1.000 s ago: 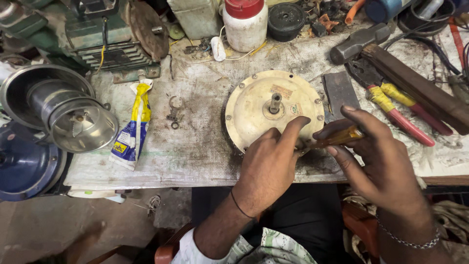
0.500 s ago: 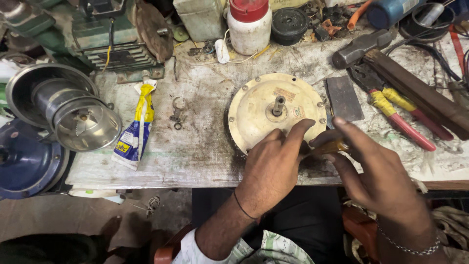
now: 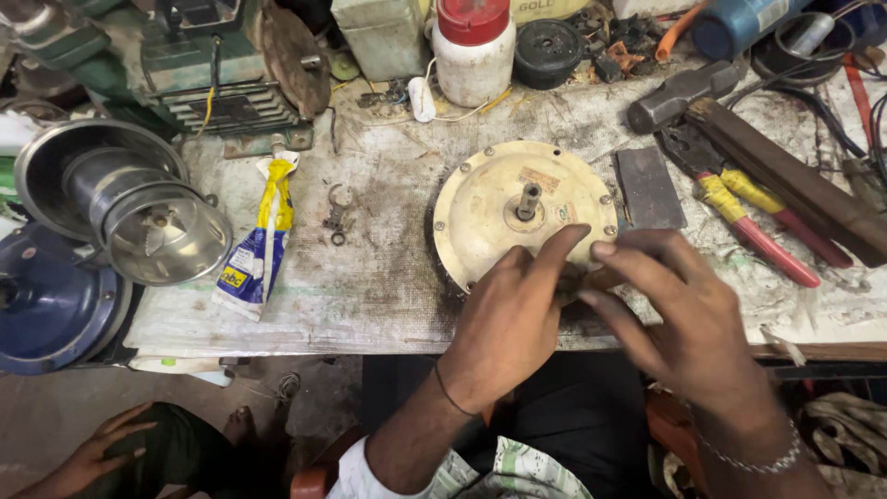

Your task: The person uses a chisel and hammer to scrape copper windings on a motor rotor, then places the rotor into a stator housing. They then use a hammer and screwdriver to remove and reinsert screws on a circular metal cover plate.

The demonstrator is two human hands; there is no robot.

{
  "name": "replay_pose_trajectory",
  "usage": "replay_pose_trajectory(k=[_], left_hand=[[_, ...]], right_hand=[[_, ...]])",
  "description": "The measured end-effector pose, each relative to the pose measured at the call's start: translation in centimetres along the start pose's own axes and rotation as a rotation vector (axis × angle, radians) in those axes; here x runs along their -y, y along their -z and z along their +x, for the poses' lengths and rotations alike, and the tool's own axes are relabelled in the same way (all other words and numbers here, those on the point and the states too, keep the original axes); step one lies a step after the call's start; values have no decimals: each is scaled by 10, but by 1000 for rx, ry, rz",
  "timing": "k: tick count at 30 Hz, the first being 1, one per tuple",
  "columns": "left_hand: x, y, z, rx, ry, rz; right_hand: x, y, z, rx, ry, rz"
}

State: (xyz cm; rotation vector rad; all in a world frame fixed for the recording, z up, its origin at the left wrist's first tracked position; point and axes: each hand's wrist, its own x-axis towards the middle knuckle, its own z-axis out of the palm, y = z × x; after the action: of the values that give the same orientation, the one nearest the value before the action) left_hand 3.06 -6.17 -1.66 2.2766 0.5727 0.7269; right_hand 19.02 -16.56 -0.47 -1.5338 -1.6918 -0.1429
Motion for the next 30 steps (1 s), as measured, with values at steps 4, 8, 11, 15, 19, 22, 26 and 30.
replay_pose_trajectory(k=[4, 8, 11, 15, 19, 22, 26, 30], left_hand=[[21, 6, -9, -193, -7, -97], [55, 29, -13, -415, 150, 146], [72, 54, -18, -479, 334, 188], [66, 60, -20, -337, 203, 108], [44, 37, -9, -142, 2, 230], [37, 27, 1, -121, -18, 297], [32, 25, 1, -112, 44, 311], [31, 21, 0, -144, 48, 351]], right_hand=[[2, -1, -3, 32, -33, 209], [-2, -2, -10, 78, -40, 152], [-10, -2, -13, 107, -88, 308], [-20, 0, -18, 86, -219, 348], [-19, 3, -22, 80, -173, 122], [-15, 5, -20, 53, -145, 109], [-14, 9, -10, 78, -94, 113], [-18, 8, -2, 167, -79, 467]])
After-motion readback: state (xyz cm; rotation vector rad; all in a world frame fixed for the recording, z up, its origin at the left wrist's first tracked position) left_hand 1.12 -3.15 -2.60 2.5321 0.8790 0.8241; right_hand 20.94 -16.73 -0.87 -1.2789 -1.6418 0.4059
